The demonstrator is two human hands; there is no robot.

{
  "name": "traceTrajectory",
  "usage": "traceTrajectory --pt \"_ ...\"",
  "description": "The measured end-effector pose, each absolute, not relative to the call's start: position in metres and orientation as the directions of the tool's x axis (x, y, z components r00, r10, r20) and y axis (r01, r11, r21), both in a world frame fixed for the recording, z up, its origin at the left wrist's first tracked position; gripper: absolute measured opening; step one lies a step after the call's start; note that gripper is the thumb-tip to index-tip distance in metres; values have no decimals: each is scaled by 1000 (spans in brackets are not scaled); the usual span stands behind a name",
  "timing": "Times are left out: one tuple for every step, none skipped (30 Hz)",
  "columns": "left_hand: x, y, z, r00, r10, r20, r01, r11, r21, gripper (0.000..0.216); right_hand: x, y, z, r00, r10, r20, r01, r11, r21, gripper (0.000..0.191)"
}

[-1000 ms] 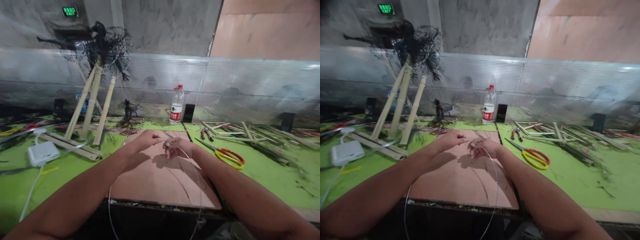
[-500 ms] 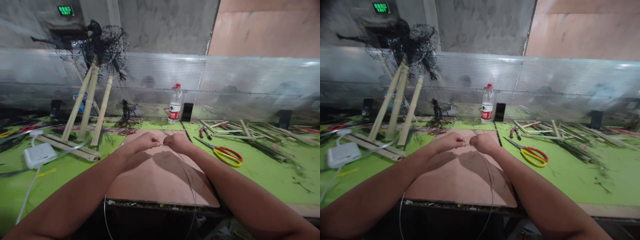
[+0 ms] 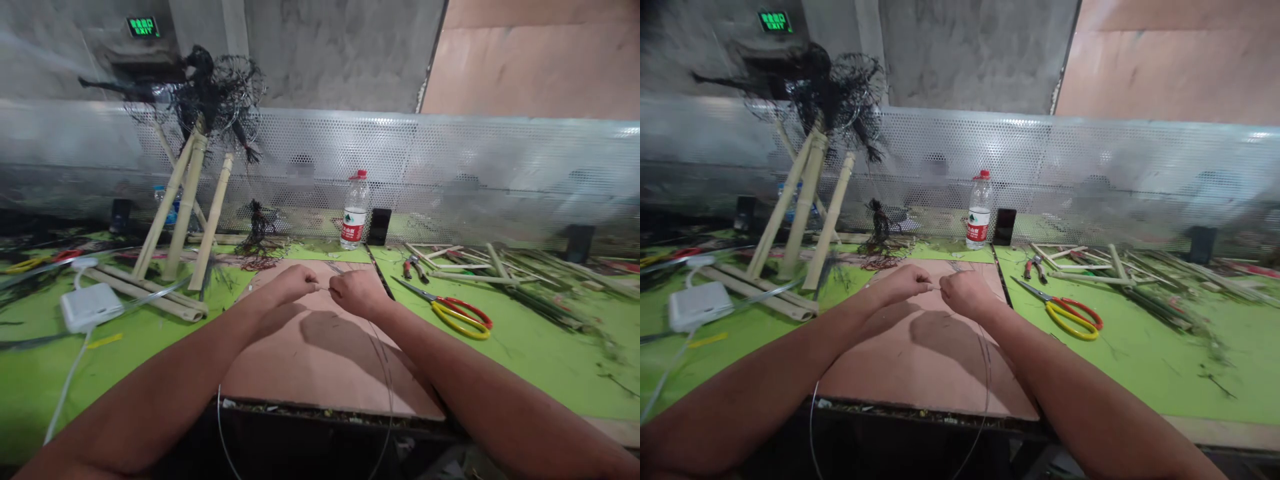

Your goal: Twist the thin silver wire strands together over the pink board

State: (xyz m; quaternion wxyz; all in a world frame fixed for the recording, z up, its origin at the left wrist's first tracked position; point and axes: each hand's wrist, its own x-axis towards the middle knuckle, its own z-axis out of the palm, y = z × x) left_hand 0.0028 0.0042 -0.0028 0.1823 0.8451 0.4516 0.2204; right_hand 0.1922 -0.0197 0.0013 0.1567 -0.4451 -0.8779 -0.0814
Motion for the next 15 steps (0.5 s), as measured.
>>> traceTrajectory --pt "3 4 -3 505 839 205 673 -531 514 30 195 -16 1 -510 793 333 799 580 -158 27" --pt "3 4 -2 520 830 199 659 -539 525 29 200 -12 1 -471 835 285 758 548 -353 31" --pt "3 4 -2 537 821 196 642 -548 536 29 206 -7 2 -449 871 199 674 477 -564 37" --pt "4 4 -1 551 810 198 624 -559 546 28 213 -2 3 -441 892 98 559 359 -748 45" --pt "4 3 0 563 801 203 608 -568 554 28 220 3 4 -456 890 10 426 228 -876 53" --pt "5 2 2 575 791 209 594 -579 559 28 226 8 5 -478 877 -47 300 113 -947 58" --pt "6 1 3 585 781 218 579 -591 562 28 231 11 5 -498 863 -83 202 22 -979 58" --pt "7 0 5 591 772 233 567 -603 562 28 235 14 5 -516 849 -111 137 -46 -989 53" --pt "8 -1 6 595 764 250 554 -615 560 27 238 15 5 -538 832 -137 105 -95 -990 45" --pt "9 -3 7 599 754 270 541 -629 558 27 238 15 3 -564 810 -162 97 -131 -987 37" --pt "10 -4 8 601 745 291 528 -643 555 27 236 13 1 -597 780 -185 103 -155 -983 30" --pt "11 -5 9 600 739 308 519 -652 553 28 233 11 -1 -636 745 -203 114 -170 -979 27" --pt "11 -7 10 596 737 319 517 -657 549 28 229 8 -4 -674 707 -214 122 -179 -976 26" --pt "11 -8 11 592 737 325 521 -658 544 29 225 5 -6 -708 672 -218 124 -186 -975 28" --pt "11 -9 11 587 740 328 528 -657 538 30 221 3 -8 -736 640 -219 118 -197 -973 30"
